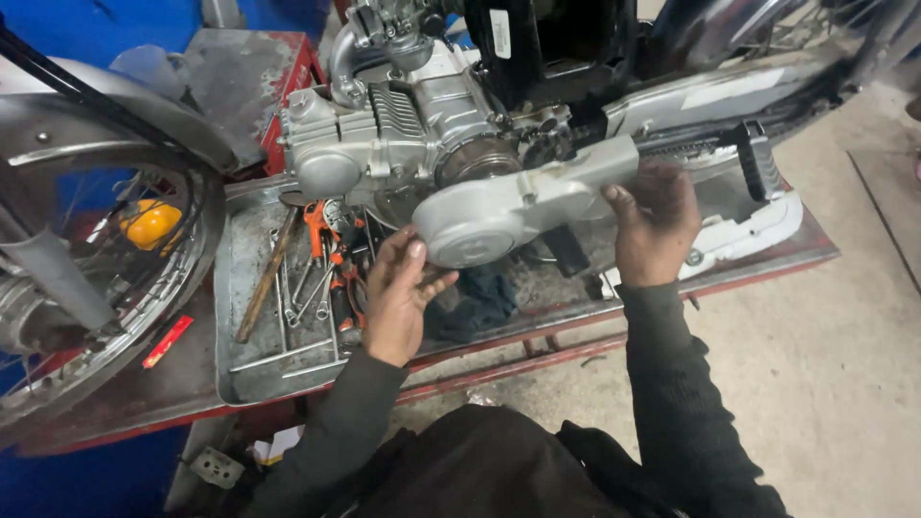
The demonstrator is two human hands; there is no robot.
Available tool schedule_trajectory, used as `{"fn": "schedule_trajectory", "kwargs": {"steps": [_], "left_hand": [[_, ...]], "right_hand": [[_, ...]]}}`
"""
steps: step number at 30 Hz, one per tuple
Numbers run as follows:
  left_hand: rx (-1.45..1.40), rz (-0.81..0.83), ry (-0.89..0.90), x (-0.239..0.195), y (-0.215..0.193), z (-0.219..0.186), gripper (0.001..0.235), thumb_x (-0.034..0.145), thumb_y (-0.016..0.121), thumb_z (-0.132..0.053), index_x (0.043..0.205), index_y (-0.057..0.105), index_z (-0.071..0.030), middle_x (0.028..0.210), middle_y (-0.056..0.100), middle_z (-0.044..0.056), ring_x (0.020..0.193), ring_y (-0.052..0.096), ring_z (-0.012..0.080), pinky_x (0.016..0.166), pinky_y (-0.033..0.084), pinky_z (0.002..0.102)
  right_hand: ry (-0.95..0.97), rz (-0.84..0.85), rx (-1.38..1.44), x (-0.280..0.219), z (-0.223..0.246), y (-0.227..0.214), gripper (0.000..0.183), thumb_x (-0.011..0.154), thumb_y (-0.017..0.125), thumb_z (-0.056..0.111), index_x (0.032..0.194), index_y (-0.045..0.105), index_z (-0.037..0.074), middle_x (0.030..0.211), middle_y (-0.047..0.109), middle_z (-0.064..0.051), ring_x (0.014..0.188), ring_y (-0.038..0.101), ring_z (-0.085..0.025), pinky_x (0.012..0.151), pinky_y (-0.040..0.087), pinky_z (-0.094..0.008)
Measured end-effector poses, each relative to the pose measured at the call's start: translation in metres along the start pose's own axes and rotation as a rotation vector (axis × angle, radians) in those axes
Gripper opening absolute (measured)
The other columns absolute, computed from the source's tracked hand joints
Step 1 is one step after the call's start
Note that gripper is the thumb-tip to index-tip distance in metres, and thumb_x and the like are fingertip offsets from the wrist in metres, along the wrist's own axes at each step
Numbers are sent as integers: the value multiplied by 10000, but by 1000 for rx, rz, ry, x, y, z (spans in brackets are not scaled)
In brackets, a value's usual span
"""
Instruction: Reassembling and cleaning engine covers and internal components on a motorcycle using a screwdriver, wrench, and cloth.
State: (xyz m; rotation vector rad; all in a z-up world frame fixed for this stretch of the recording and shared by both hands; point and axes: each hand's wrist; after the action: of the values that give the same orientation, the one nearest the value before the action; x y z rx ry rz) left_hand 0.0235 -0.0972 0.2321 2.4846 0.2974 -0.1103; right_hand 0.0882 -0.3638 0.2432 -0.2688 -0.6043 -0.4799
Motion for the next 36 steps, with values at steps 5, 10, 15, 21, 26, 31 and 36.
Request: {"fn": "schedule_trajectory", "kwargs": {"steps": [5, 10, 15, 21, 26, 31, 36], "left_hand": [[102, -120, 31, 24, 28, 15, 362, 897, 717, -288, 1150, 520, -117, 1012, 539, 54, 853, 624, 210, 755, 647, 382], [147, -216, 35, 34, 55, 14, 357, 891, 725, -322, 1073, 489, -125, 977, 529, 55, 828, 619, 215, 720, 647, 367], [179, -251, 40, 52, 55, 34, 427, 884, 739, -317, 1129, 475, -87, 932, 530, 78, 800, 636, 229, 723, 632, 378], [127, -326, 156, 56, 56, 42, 412, 861, 776, -272, 1107, 516, -68, 886, 495, 63, 794, 608, 200, 736, 626, 366], [165, -339, 226, 60, 52, 51, 380, 858, 790, -252, 1076, 535, -74, 879, 489, 39, 798, 614, 181, 726, 631, 358], [112, -355, 204, 50, 60, 51, 398, 854, 782, -209, 1110, 535, -30, 900, 466, 70, 810, 597, 214, 741, 636, 417], [80, -344, 317, 65, 48, 68, 388, 854, 776, -141, 1134, 546, -3, 947, 462, 88, 837, 580, 209, 734, 636, 401]], "right_hand": [[77, -32, -64, 30, -29, 10, 315, 866, 838, -4, 1081, 610, 23, 940, 683, -164, 832, 699, -281, 702, 569, -392], [63, -37, -183, 47, -45, 16, 278, 835, 864, 43, 1041, 681, 80, 908, 654, -119, 790, 705, -283, 703, 567, -411], [-53, -7, -215, 51, -52, 22, 283, 831, 859, 29, 1033, 661, 39, 841, 700, -147, 803, 727, -362, 716, 572, -450], [-329, -79, -555, 49, -58, 25, 343, 722, 930, 119, 967, 692, 86, 756, 707, -41, 695, 698, -273, 686, 554, -403], [-494, -100, -507, 57, -69, 29, 344, 745, 911, 85, 1000, 681, 69, 758, 704, -34, 669, 686, -247, 709, 540, -355], [-524, -72, -500, 61, -75, 28, 367, 725, 911, 51, 1004, 675, 36, 749, 690, -62, 647, 673, -273, 669, 536, -377], [-506, -101, -445, 57, -74, 31, 368, 747, 916, 94, 1025, 674, 95, 772, 681, -15, 692, 642, -234, 669, 537, -327]]}}
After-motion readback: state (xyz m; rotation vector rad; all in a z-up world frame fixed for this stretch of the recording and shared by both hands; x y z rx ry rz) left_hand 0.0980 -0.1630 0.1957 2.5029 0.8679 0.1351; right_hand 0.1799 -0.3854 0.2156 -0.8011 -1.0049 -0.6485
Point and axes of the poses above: each hand's wrist, its own x-axis towards the middle knuckle, its own y-axis out of the palm, z = x × y
